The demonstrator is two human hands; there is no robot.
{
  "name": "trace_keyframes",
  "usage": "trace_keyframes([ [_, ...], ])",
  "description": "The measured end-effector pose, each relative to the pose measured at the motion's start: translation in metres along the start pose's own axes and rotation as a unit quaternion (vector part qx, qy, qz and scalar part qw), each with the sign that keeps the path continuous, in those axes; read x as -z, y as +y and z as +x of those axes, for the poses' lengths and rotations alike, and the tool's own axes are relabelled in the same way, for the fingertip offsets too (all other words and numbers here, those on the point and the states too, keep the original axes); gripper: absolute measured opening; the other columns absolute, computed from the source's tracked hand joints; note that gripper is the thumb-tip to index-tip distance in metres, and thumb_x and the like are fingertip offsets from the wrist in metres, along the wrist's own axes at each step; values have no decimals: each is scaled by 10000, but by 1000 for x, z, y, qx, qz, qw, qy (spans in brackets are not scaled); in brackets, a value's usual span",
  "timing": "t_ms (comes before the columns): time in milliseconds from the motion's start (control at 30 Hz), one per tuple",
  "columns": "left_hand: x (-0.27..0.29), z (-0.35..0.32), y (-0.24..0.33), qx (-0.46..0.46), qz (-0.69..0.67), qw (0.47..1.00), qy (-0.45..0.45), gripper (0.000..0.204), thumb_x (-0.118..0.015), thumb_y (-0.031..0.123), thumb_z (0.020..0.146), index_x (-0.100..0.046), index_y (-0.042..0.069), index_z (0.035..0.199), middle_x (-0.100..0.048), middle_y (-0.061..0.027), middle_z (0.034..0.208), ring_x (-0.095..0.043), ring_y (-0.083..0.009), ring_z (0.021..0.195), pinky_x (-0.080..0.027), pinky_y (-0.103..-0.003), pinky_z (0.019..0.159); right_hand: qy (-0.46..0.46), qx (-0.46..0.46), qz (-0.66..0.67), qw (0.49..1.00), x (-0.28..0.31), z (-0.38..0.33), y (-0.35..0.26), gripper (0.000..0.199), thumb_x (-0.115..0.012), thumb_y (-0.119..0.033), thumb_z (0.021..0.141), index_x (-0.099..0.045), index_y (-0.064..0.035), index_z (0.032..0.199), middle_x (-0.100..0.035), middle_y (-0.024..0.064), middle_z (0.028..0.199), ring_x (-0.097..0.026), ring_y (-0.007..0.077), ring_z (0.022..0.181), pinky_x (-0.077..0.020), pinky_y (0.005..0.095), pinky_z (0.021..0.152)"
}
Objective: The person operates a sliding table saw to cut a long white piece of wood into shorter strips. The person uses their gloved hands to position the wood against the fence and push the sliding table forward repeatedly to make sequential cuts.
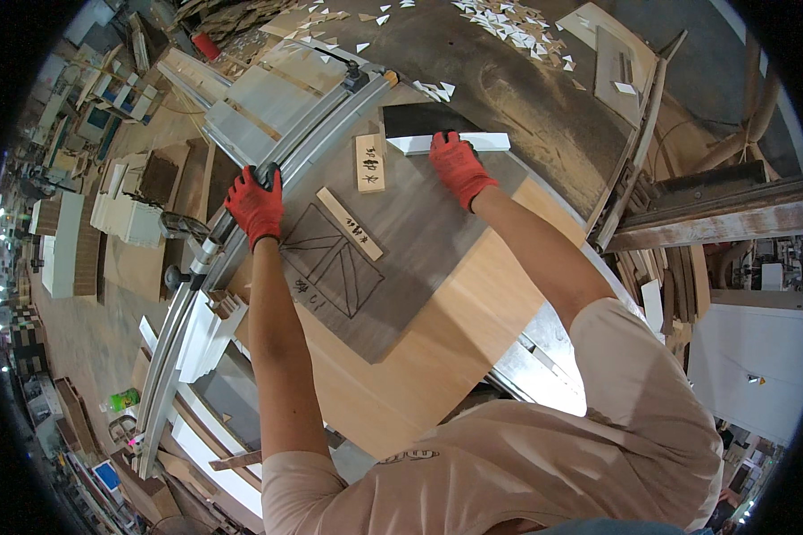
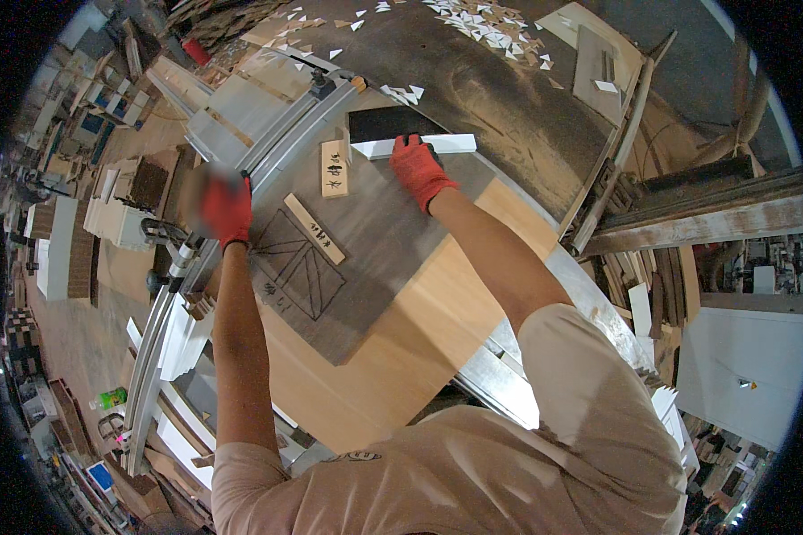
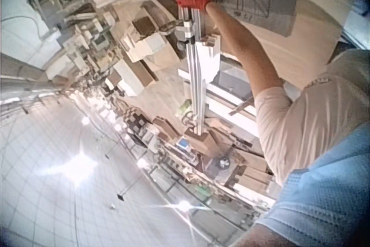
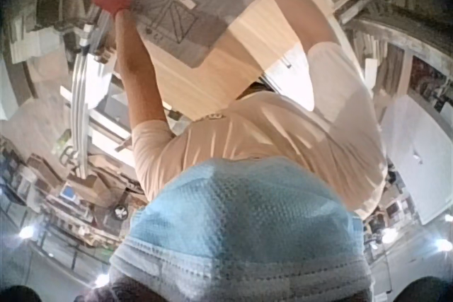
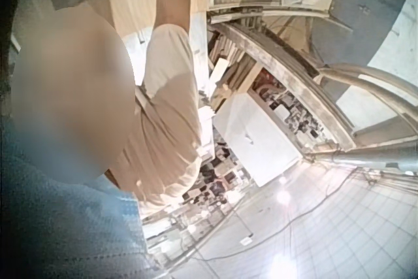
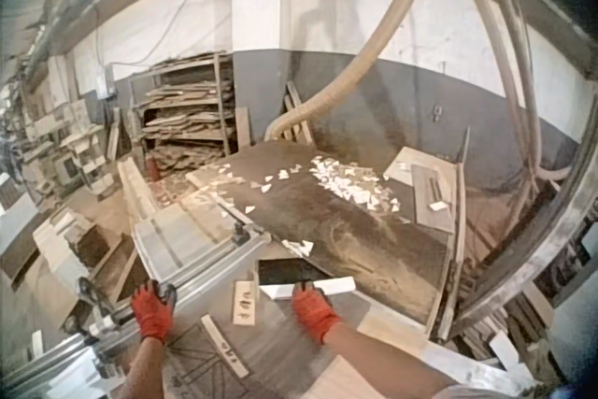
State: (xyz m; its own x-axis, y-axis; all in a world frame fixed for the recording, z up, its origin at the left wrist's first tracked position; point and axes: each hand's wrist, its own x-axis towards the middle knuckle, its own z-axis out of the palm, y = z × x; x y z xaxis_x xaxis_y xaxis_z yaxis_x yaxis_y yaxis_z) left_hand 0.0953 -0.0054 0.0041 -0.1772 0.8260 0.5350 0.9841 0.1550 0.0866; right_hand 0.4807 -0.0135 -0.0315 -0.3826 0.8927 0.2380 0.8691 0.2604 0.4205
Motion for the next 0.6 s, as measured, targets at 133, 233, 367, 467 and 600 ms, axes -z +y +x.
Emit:
trace_keyframes([
  [133,-2,1,-4,-7,-6,1000,4,603,-608,595,818,-588,123,1193,-643,-125,1077,-586,-329,1046,-400,-479,953,-4,-11,-6,1000,7,1,-7,266,-588,-101,814,-661,-2,1050,-589,147,1070,-592,278,914,-541,349,585],
  [233,-6,2,-3,-3,-3,1000,-6,600,-602,596,821,-589,124,1192,-643,-126,1082,-590,-331,1043,-402,-481,952,28,-8,-37,999,5,-1,-7,272,-582,-103,818,-661,11,1051,-600,161,1056,-599,274,904,-536,343,579],
  [367,-13,1,-18,1,11,1000,-4,594,-599,593,821,-598,120,1180,-641,-130,1087,-591,-334,1041,-403,-480,948,-4,13,-19,1000,17,8,-4,240,-580,-112,816,-667,1,1009,-612,165,1005,-613,267,883,-530,338,579],
  [467,-9,-1,-8,14,24,1000,-8,596,-603,585,818,-607,116,1185,-637,-135,1095,-584,-336,1054,-396,-477,956,-61,51,-11,997,27,10,4,198,-584,-108,804,-664,-13,959,-616,164,980,-621,265,864,-526,340,582],
  [600,-2,2,6,12,37,999,10,599,-613,572,816,-604,112,1200,-633,-134,1107,-581,-335,1063,-392,-478,961,-12,89,37,995,17,15,27,217,-588,-89,790,-649,12,972,-637,181,948,-638,280,824,-533,362,604],
])
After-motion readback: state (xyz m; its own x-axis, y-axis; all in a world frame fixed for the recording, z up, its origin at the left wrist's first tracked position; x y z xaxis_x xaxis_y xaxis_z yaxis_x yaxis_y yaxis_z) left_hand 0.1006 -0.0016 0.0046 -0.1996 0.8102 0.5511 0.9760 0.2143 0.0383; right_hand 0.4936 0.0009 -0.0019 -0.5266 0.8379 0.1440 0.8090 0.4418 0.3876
